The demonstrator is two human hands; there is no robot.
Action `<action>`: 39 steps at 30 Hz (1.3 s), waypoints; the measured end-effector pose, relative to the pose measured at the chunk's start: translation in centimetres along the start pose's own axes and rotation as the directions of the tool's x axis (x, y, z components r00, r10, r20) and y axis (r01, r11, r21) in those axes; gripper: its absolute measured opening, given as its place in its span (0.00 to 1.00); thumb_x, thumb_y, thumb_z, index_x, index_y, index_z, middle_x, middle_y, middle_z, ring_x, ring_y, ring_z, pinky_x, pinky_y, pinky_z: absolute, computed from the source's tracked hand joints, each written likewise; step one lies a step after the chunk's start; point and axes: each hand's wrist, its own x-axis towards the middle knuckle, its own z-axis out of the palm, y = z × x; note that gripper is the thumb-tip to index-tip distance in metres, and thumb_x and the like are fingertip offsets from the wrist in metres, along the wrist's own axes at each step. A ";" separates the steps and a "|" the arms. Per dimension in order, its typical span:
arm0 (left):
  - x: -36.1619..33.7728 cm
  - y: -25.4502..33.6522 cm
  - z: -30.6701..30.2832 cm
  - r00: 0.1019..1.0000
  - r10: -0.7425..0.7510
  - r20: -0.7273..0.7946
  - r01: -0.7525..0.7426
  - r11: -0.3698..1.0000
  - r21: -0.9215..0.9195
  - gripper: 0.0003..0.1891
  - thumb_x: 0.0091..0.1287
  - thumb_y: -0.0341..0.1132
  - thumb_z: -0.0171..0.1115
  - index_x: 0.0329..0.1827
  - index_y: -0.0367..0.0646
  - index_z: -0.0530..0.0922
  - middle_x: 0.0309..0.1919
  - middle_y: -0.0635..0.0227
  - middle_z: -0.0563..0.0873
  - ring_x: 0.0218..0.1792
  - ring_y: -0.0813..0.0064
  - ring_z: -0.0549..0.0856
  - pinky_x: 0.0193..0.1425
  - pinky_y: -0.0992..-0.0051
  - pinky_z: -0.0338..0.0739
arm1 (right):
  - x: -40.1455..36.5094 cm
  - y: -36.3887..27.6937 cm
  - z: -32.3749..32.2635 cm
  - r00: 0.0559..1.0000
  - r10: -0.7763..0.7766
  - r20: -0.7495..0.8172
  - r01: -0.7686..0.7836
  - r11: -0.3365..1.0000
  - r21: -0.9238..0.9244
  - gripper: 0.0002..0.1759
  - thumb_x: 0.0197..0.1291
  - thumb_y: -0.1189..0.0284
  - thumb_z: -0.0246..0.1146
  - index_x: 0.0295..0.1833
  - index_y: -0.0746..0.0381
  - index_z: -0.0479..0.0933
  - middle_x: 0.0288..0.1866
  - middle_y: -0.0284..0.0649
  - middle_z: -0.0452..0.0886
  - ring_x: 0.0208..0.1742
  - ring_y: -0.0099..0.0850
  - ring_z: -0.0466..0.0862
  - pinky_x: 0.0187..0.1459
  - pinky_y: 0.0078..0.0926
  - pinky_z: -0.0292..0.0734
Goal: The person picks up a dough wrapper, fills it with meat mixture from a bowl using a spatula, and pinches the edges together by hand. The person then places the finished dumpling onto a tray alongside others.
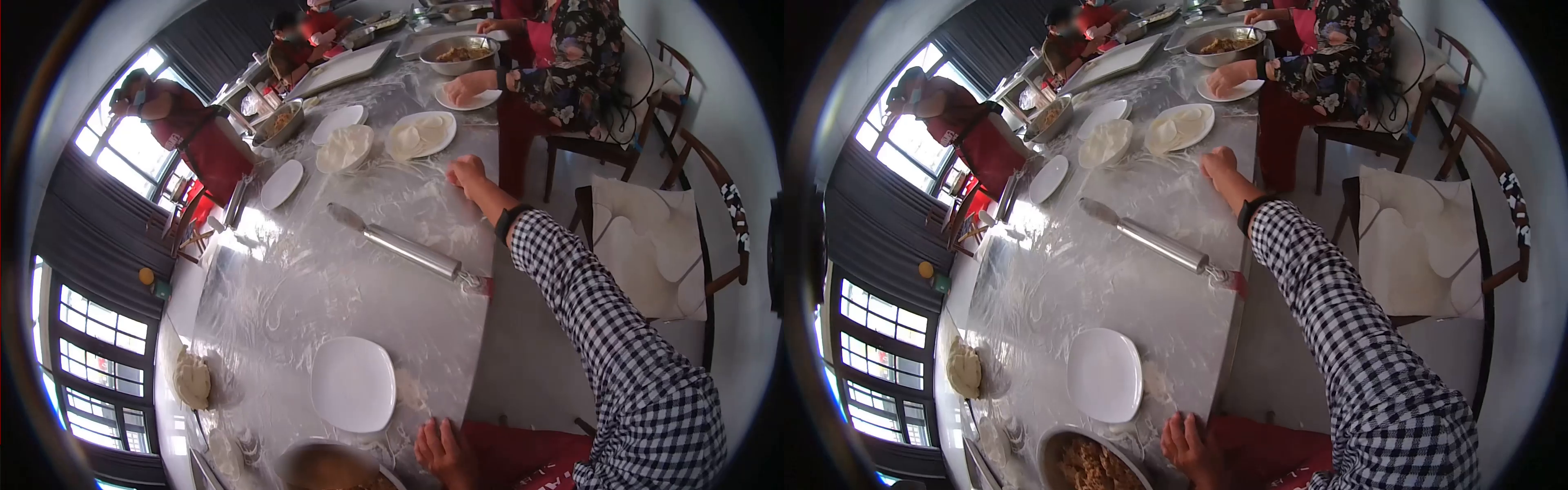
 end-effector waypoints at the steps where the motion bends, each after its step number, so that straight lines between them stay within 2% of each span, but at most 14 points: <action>1: 0.1 0.2 -0.4 1.000 0.001 0.007 -0.001 1.000 -0.005 0.15 0.57 0.33 0.62 0.48 0.43 0.76 0.50 0.57 0.78 0.52 0.54 0.76 0.56 0.57 0.69 | 1.4 0.7 0.9 0.997 0.014 -0.079 -0.018 0.999 -0.041 0.07 0.50 0.74 0.60 0.26 0.68 0.74 0.18 0.43 0.77 0.17 0.30 0.77 0.18 0.24 0.71; 3: -0.7 0.0 -0.1 0.996 -0.042 0.080 0.048 0.996 -0.074 0.22 0.53 0.31 0.63 0.54 0.44 0.75 0.55 0.54 0.75 0.57 0.49 0.71 0.60 0.53 0.65 | 1.1 -1.3 2.0 0.994 0.052 -0.097 -0.047 0.997 0.059 0.08 0.50 0.74 0.60 0.26 0.68 0.75 0.19 0.44 0.78 0.16 0.30 0.77 0.16 0.24 0.70; 8: 0.1 0.3 -0.5 0.996 -0.034 0.085 0.036 0.999 -0.022 0.19 0.55 0.31 0.63 0.52 0.44 0.76 0.53 0.55 0.76 0.55 0.51 0.74 0.58 0.53 0.66 | 2.8 -2.8 3.7 0.973 0.212 -0.093 -0.183 0.950 0.255 0.09 0.53 0.75 0.59 0.25 0.70 0.74 0.21 0.48 0.80 0.15 0.30 0.77 0.13 0.23 0.69; 10: 0.1 0.6 -0.8 0.993 -0.044 0.114 0.047 0.999 -0.017 0.19 0.56 0.31 0.62 0.52 0.44 0.76 0.53 0.55 0.76 0.54 0.51 0.74 0.58 0.53 0.66 | 1.7 -4.1 3.4 0.993 0.075 -0.090 -0.052 0.970 0.238 0.09 0.53 0.78 0.52 0.28 0.75 0.73 0.20 0.48 0.79 0.16 0.29 0.78 0.16 0.25 0.68; 14: 0.5 0.8 -0.9 0.994 -0.036 0.105 0.038 0.999 -0.009 0.17 0.57 0.31 0.61 0.52 0.43 0.76 0.52 0.55 0.77 0.53 0.51 0.75 0.58 0.54 0.67 | 2.1 -4.3 3.3 0.995 0.078 -0.056 -0.067 0.981 0.181 0.09 0.54 0.78 0.51 0.29 0.74 0.73 0.20 0.46 0.78 0.18 0.28 0.78 0.17 0.23 0.68; 20: 0.6 1.2 -1.2 0.995 -0.023 0.094 0.022 1.000 0.011 0.17 0.58 0.31 0.61 0.51 0.42 0.76 0.52 0.55 0.77 0.54 0.52 0.75 0.58 0.54 0.67 | 1.1 -4.3 3.3 0.984 0.133 -0.115 -0.085 0.932 0.354 0.08 0.51 0.77 0.54 0.29 0.74 0.73 0.20 0.44 0.78 0.18 0.28 0.79 0.18 0.22 0.70; 26: 0.4 1.2 -1.0 0.996 -0.020 0.086 0.019 1.000 0.018 0.17 0.58 0.31 0.61 0.52 0.42 0.76 0.53 0.55 0.77 0.55 0.52 0.74 0.59 0.54 0.66 | -1.6 -3.8 2.0 0.966 0.205 -0.157 -0.156 0.947 0.280 0.06 0.49 0.82 0.57 0.33 0.75 0.73 0.23 0.49 0.79 0.18 0.34 0.81 0.12 0.25 0.70; 28: 0.1 0.9 -0.7 0.998 -0.005 0.060 0.004 1.000 0.015 0.18 0.58 0.31 0.60 0.52 0.42 0.76 0.53 0.55 0.77 0.55 0.52 0.74 0.59 0.53 0.65 | -1.8 -3.4 1.5 0.947 0.281 -0.153 -0.248 0.947 0.206 0.08 0.51 0.78 0.56 0.36 0.72 0.74 0.22 0.47 0.80 0.19 0.32 0.81 0.17 0.24 0.73; 31: 0.1 0.9 -0.6 0.998 -0.011 0.060 0.013 0.999 -0.037 0.19 0.56 0.31 0.61 0.53 0.42 0.75 0.54 0.55 0.76 0.56 0.51 0.73 0.60 0.53 0.64 | -2.1 -3.3 -0.4 0.957 0.272 0.099 -0.274 0.962 0.010 0.08 0.50 0.77 0.58 0.35 0.72 0.75 0.23 0.48 0.80 0.17 0.32 0.80 0.16 0.25 0.73; 32: 0.0 0.8 -0.6 0.998 -0.013 0.061 0.014 1.000 -0.021 0.20 0.56 0.32 0.61 0.54 0.43 0.75 0.54 0.55 0.76 0.56 0.51 0.73 0.60 0.53 0.64 | -2.5 -4.2 -1.0 0.981 0.119 0.153 -0.086 0.973 -0.212 0.09 0.47 0.78 0.58 0.37 0.69 0.76 0.25 0.47 0.81 0.18 0.34 0.81 0.19 0.27 0.74; 34: 0.3 1.1 -0.7 0.998 -0.015 0.068 0.016 1.000 -0.005 0.21 0.55 0.32 0.61 0.54 0.43 0.75 0.55 0.55 0.75 0.56 0.51 0.73 0.60 0.53 0.64 | -3.0 -5.1 -1.7 0.931 -0.125 0.343 0.311 0.764 -0.565 0.15 0.42 0.78 0.59 0.41 0.63 0.78 0.30 0.46 0.83 0.21 0.38 0.81 0.25 0.32 0.77; 35: 1.1 1.6 -1.1 0.998 0.000 0.064 -0.002 1.000 0.027 0.17 0.57 0.34 0.60 0.50 0.42 0.75 0.52 0.56 0.76 0.54 0.52 0.74 0.58 0.52 0.65 | -2.9 -5.0 -1.2 0.932 -0.120 0.343 0.307 0.765 -0.567 0.15 0.42 0.78 0.59 0.41 0.63 0.78 0.30 0.46 0.83 0.21 0.38 0.81 0.25 0.32 0.77; 37: 1.4 1.7 -1.2 0.998 0.009 0.061 -0.013 0.998 0.064 0.15 0.58 0.36 0.60 0.46 0.42 0.75 0.50 0.56 0.77 0.52 0.52 0.75 0.55 0.52 0.66 | -2.5 -5.1 0.8 0.777 -0.560 0.288 0.588 0.483 -0.649 0.19 0.42 0.79 0.58 0.44 0.56 0.79 0.43 0.39 0.81 0.40 0.41 0.81 0.43 0.35 0.76; 39: 1.3 1.3 -0.9 0.999 0.032 0.044 -0.033 0.998 0.043 0.14 0.59 0.36 0.58 0.47 0.42 0.75 0.50 0.57 0.76 0.52 0.53 0.75 0.55 0.52 0.66 | -1.6 -4.8 2.4 0.712 -0.605 0.355 0.648 0.372 -0.664 0.19 0.43 0.79 0.59 0.44 0.55 0.79 0.48 0.38 0.78 0.47 0.41 0.77 0.48 0.36 0.73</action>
